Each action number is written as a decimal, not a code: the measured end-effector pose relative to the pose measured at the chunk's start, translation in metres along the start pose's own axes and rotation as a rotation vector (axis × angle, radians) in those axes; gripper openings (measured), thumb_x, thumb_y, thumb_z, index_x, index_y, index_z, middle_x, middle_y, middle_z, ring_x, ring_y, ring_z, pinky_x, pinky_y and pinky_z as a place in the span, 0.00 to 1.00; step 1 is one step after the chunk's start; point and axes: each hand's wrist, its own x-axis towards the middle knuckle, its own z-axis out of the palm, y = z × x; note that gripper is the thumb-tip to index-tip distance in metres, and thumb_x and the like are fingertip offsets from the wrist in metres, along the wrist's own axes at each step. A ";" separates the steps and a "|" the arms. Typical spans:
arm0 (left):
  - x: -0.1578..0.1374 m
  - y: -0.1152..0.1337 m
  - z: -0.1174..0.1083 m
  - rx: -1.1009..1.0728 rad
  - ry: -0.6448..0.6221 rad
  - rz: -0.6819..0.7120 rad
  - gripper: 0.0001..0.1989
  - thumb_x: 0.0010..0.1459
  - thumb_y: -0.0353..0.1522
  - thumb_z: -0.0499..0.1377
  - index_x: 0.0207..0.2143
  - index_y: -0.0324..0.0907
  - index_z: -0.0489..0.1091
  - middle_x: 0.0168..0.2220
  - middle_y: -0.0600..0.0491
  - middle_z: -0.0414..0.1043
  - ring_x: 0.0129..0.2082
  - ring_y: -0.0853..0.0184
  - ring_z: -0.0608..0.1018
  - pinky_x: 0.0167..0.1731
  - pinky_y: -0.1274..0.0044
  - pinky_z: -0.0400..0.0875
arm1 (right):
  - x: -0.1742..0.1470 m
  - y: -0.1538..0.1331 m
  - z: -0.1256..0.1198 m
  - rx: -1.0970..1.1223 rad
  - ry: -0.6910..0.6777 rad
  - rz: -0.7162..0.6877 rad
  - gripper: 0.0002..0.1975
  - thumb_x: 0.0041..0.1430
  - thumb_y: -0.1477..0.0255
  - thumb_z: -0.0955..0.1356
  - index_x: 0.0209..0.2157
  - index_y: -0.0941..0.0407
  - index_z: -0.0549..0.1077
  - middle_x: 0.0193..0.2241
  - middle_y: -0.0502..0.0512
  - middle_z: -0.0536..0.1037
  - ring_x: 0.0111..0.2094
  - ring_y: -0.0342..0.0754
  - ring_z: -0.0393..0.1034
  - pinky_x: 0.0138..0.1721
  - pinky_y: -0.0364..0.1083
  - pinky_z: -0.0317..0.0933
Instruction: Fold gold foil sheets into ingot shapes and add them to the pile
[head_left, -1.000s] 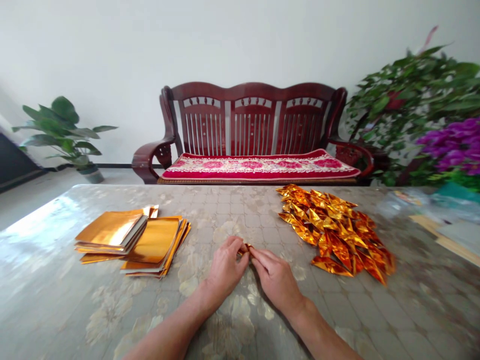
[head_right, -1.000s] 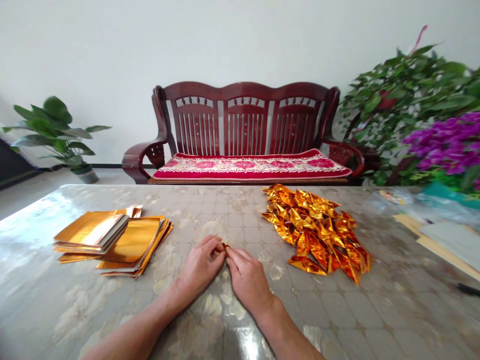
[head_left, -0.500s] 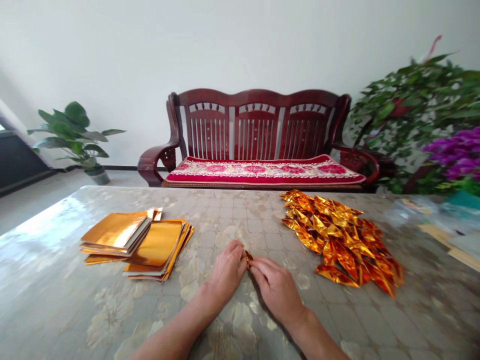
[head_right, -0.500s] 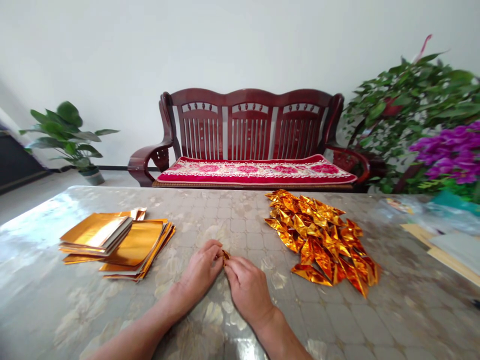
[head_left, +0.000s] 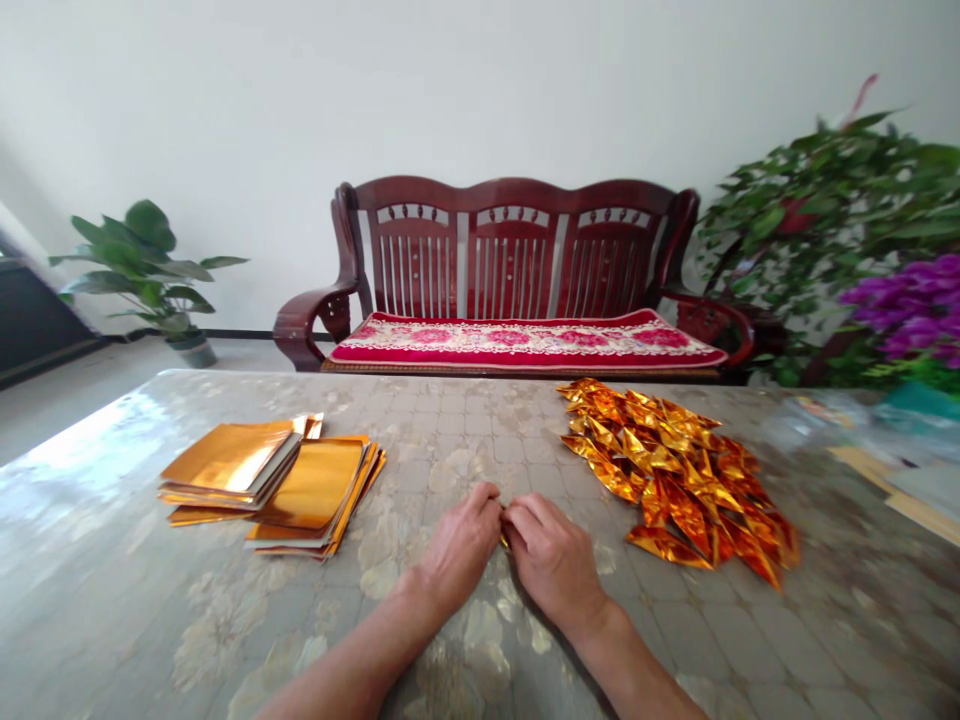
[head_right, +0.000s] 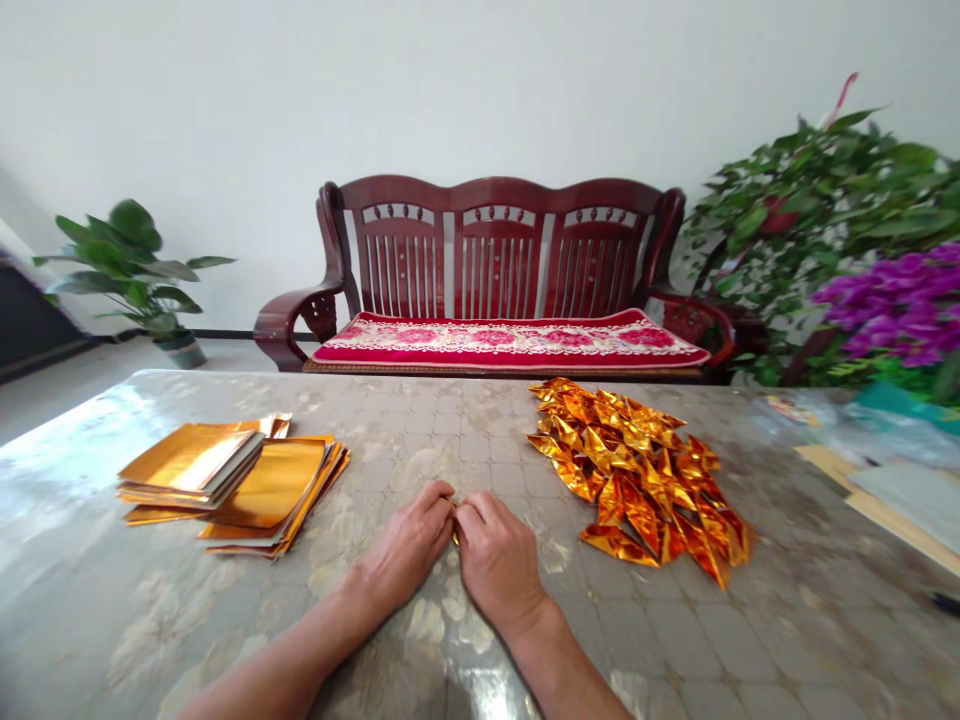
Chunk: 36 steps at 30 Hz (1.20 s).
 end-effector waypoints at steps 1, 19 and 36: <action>0.000 0.001 -0.001 0.003 -0.009 -0.002 0.10 0.68 0.26 0.47 0.36 0.41 0.67 0.45 0.50 0.70 0.36 0.70 0.77 0.37 0.78 0.77 | 0.000 0.000 0.000 -0.024 -0.004 -0.005 0.08 0.65 0.77 0.64 0.32 0.54 0.72 0.31 0.52 0.74 0.34 0.47 0.69 0.35 0.44 0.57; 0.000 0.003 0.000 0.027 -0.037 0.007 0.11 0.69 0.27 0.47 0.37 0.39 0.68 0.46 0.50 0.69 0.32 0.71 0.74 0.32 0.79 0.71 | 0.004 0.000 -0.006 -0.185 -0.061 -0.066 0.10 0.64 0.81 0.65 0.29 0.54 0.69 0.30 0.52 0.71 0.32 0.49 0.64 0.34 0.48 0.52; 0.001 0.001 0.004 0.023 -0.014 0.015 0.10 0.68 0.27 0.47 0.37 0.40 0.67 0.46 0.49 0.68 0.33 0.72 0.76 0.35 0.79 0.76 | 0.008 0.009 -0.005 -0.228 -0.072 -0.041 0.09 0.65 0.78 0.65 0.30 0.54 0.70 0.29 0.52 0.71 0.31 0.49 0.63 0.34 0.48 0.50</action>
